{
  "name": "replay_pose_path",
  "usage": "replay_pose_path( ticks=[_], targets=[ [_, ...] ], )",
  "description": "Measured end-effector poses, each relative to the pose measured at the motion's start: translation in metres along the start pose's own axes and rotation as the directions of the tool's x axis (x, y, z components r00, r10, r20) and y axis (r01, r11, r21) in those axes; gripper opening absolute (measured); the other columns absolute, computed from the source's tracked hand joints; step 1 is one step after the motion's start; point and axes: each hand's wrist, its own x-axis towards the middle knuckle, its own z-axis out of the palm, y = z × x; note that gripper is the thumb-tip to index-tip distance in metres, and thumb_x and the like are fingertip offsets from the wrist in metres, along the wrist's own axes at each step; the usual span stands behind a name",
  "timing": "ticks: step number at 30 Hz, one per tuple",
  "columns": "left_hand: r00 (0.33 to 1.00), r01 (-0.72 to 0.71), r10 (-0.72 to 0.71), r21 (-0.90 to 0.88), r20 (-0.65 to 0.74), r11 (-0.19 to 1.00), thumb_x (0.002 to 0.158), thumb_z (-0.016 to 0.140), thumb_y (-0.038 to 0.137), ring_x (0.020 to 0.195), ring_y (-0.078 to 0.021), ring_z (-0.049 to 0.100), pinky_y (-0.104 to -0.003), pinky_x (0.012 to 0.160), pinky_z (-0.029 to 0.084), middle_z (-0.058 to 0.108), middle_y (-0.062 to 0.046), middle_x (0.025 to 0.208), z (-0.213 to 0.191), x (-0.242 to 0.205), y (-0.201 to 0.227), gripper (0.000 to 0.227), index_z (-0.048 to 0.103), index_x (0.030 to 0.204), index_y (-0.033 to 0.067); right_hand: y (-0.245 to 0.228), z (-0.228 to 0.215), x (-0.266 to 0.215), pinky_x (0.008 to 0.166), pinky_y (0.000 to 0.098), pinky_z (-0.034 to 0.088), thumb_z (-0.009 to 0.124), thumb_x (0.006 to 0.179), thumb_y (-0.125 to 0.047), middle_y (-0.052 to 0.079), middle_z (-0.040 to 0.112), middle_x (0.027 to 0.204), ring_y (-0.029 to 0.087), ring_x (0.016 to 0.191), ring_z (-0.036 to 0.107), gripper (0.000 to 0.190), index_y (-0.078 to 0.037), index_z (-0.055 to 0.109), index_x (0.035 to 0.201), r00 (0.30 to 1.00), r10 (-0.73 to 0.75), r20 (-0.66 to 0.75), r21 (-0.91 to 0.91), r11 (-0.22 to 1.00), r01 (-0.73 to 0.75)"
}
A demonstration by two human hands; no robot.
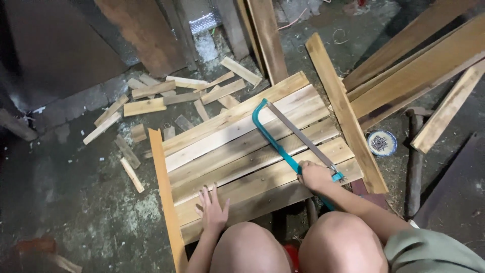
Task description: Using a hand-held hacksaw to cut through wooden slats while sitting on the floor.
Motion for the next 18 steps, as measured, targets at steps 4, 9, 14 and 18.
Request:
replay_pose_path(
  ticks=[4, 9, 14, 18],
  targets=[
    [0.999, -0.024, 0.025, -0.052, 0.028, 0.998, 0.100, 0.044, 0.052, 0.156, -0.0325, -0.008, -0.064, 0.120, 0.000, -0.008, -0.010, 0.170, -0.022, 0.000, 0.040, 0.075, 0.009, 0.161, 0.0258, 0.003, 0.011, -0.005, 0.071, 0.0564, 0.056, 0.052, 0.095, -0.044, 0.017, 0.064, 0.114, 0.041, 0.098, 0.069, 0.040, -0.009, 0.050, 0.114, 0.996, 0.030, -0.078, 0.075, 0.997, -0.024],
    [0.988, -0.148, 0.148, -0.007, 0.029, 0.989, 0.101, 0.041, 0.056, 0.156, -0.0382, 0.004, -0.068, 0.118, 0.015, 0.006, -0.019, 0.168, -0.036, 0.013, 0.081, 0.073, 0.016, 0.161, 0.0227, 0.001, -0.027, -0.029, 0.084, 0.0564, 0.057, 0.044, 0.096, -0.047, 0.016, 0.070, 0.099, 0.040, 0.094, 0.075, 0.042, -0.008, 0.048, 0.110, 0.995, 0.056, -0.083, 0.076, 0.996, -0.050],
    [0.969, -0.244, 0.245, -0.034, 0.020, 0.969, 0.102, 0.039, 0.056, 0.155, -0.0420, 0.007, -0.069, 0.116, 0.019, 0.010, -0.023, 0.166, -0.043, 0.021, 0.116, 0.074, 0.017, 0.161, 0.0187, -0.001, -0.056, -0.050, 0.091, 0.0520, 0.055, 0.047, 0.099, -0.049, 0.015, 0.074, 0.105, 0.036, 0.101, 0.074, 0.042, -0.011, 0.054, 0.113, 0.994, -0.001, -0.105, 0.053, 0.999, 0.007],
    [0.963, -0.271, 0.271, -0.038, 0.010, 0.962, 0.101, 0.042, 0.055, 0.154, -0.0438, 0.005, -0.071, 0.115, 0.019, 0.009, -0.023, 0.165, -0.027, 0.039, 0.138, 0.075, 0.016, 0.161, 0.0193, 0.011, -0.117, -0.058, 0.088, 0.0602, 0.055, 0.050, 0.098, -0.036, 0.029, 0.073, 0.108, 0.046, 0.103, 0.072, 0.039, -0.002, 0.060, 0.114, 0.993, 0.030, -0.116, 0.219, 0.976, -0.005]
  ],
)
